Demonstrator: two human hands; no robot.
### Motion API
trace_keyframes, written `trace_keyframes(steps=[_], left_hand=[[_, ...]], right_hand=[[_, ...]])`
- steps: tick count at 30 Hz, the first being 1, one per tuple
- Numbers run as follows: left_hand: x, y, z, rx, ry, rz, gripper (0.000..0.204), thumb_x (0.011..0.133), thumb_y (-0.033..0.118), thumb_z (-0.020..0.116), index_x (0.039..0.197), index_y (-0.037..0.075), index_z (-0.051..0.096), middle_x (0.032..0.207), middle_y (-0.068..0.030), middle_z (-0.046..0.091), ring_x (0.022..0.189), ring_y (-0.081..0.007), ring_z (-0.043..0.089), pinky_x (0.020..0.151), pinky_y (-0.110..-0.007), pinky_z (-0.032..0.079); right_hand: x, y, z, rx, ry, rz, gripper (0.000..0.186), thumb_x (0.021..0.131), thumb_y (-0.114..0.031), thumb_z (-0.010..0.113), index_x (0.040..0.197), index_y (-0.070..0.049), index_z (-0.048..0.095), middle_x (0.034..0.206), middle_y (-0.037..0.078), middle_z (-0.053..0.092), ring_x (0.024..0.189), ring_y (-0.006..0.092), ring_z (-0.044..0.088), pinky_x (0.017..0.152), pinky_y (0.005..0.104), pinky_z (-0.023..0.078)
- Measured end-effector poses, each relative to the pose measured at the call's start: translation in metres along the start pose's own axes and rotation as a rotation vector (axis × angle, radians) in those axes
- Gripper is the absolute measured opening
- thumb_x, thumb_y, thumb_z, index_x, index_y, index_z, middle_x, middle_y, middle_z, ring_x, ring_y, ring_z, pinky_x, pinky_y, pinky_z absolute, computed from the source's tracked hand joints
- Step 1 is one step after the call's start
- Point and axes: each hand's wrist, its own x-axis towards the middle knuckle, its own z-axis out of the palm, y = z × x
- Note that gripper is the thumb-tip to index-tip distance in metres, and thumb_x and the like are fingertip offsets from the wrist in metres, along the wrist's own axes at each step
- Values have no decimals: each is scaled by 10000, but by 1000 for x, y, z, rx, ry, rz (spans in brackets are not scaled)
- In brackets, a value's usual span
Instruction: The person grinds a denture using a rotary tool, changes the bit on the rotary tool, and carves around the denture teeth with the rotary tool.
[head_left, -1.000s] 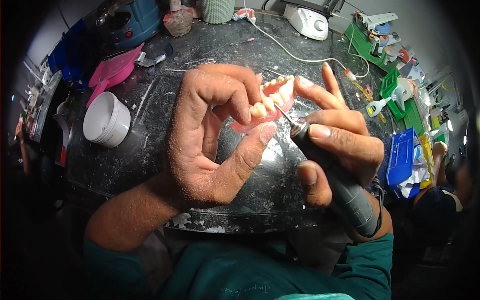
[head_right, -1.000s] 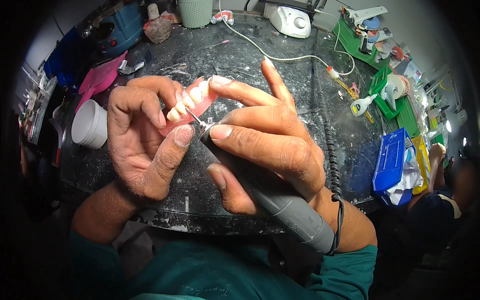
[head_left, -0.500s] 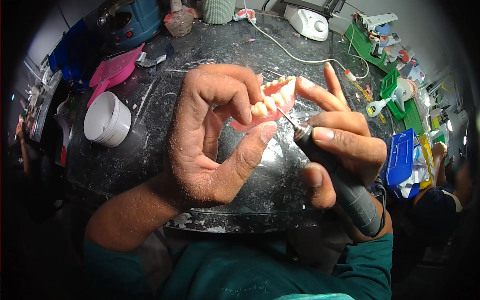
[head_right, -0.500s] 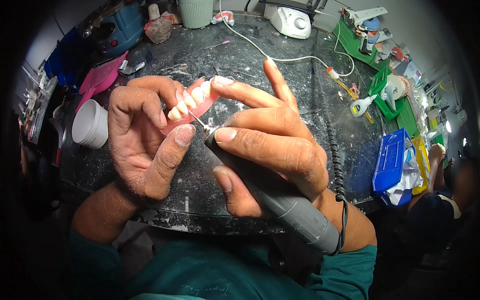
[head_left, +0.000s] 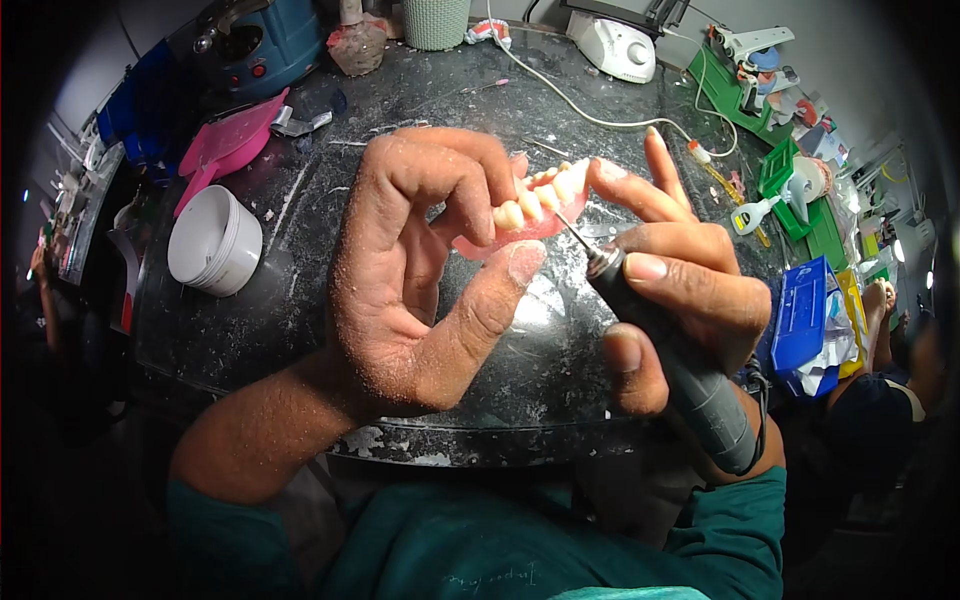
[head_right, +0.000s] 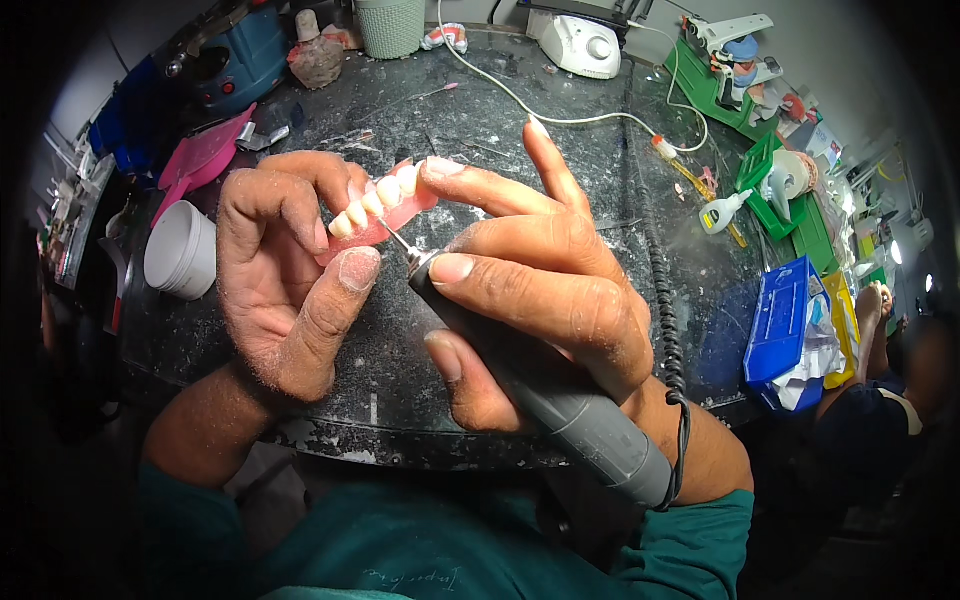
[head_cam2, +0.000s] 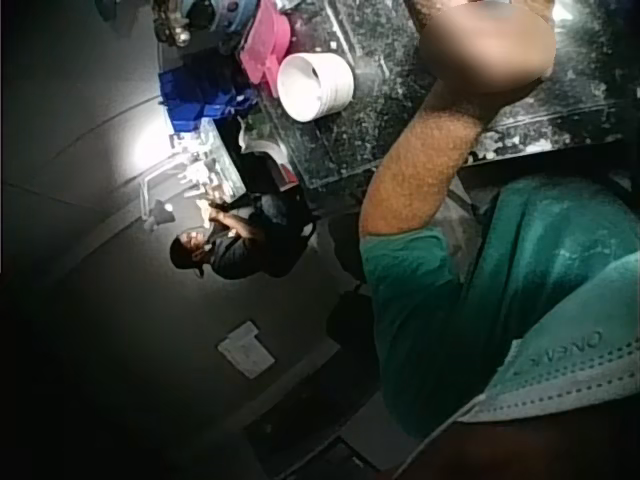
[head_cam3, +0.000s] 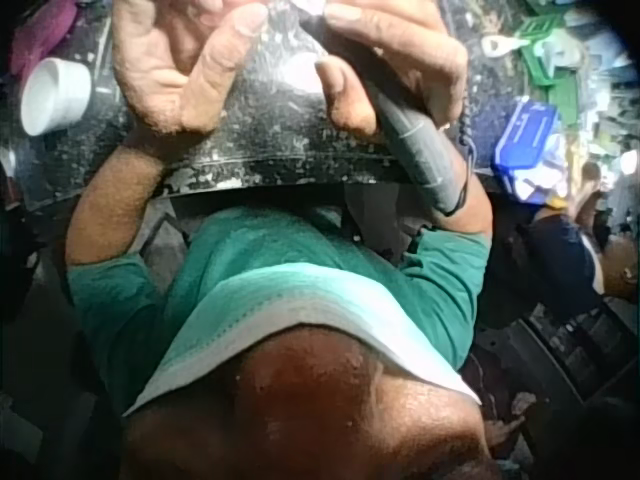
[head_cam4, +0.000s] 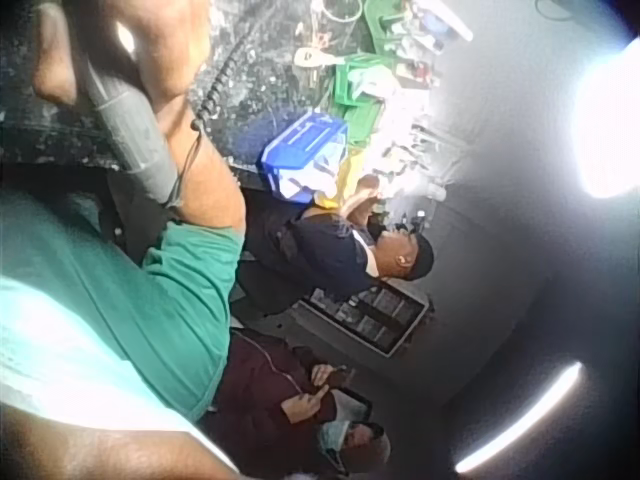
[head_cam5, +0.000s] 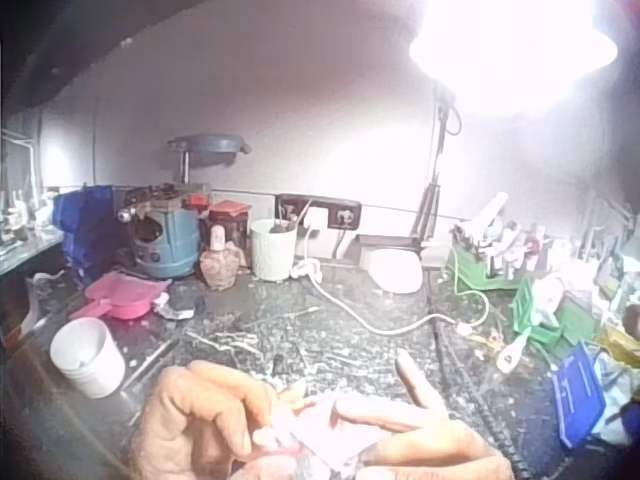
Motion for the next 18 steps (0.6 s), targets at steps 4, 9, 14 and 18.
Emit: trace_keyframes(steps=[4, 9, 14, 18], left_hand=[[0, -3, -1, 10, -17, 37, 289, 828, -84, 539, 1018, 60, 375, 1058, -128, 435, 980, -153, 432, 999, -383, 353], [-1, -1, -1, 18, -21, 10, 292, 826, -90, 536, 1006, 68, 370, 1062, -126, 433, 971, -152, 428, 993, -384, 361], [-1, -1, -1, -1, -12, -5, 283, 823, -93, 536, 982, 72, 369, 1055, -124, 435, 955, -150, 424, 986, -383, 368], [0, 1, -1, 22, -26, -8, 278, 820, -87, 544, 964, 72, 367, 1049, -126, 435, 954, -149, 423, 986, -382, 366]], right_hand=[[1, -1, 0, -1, 4, 4, 363, 896, -239, 635, 1159, -81, 442, 1008, 148, 544, 1139, 458, 566, 1076, 720, 194], [1, 0, 3, -35, 22, -20, 362, 898, -220, 638, 1155, -61, 439, 1003, 162, 540, 1137, 458, 570, 1069, 718, 217], [1, 3, 3, -14, 27, -42, 371, 901, -231, 643, 1153, -51, 438, 993, 164, 545, 1131, 457, 575, 1065, 714, 235], [1, 3, 3, -27, 30, -57, 378, 905, -248, 641, 1153, -50, 437, 987, 163, 548, 1126, 455, 579, 1064, 712, 239]])
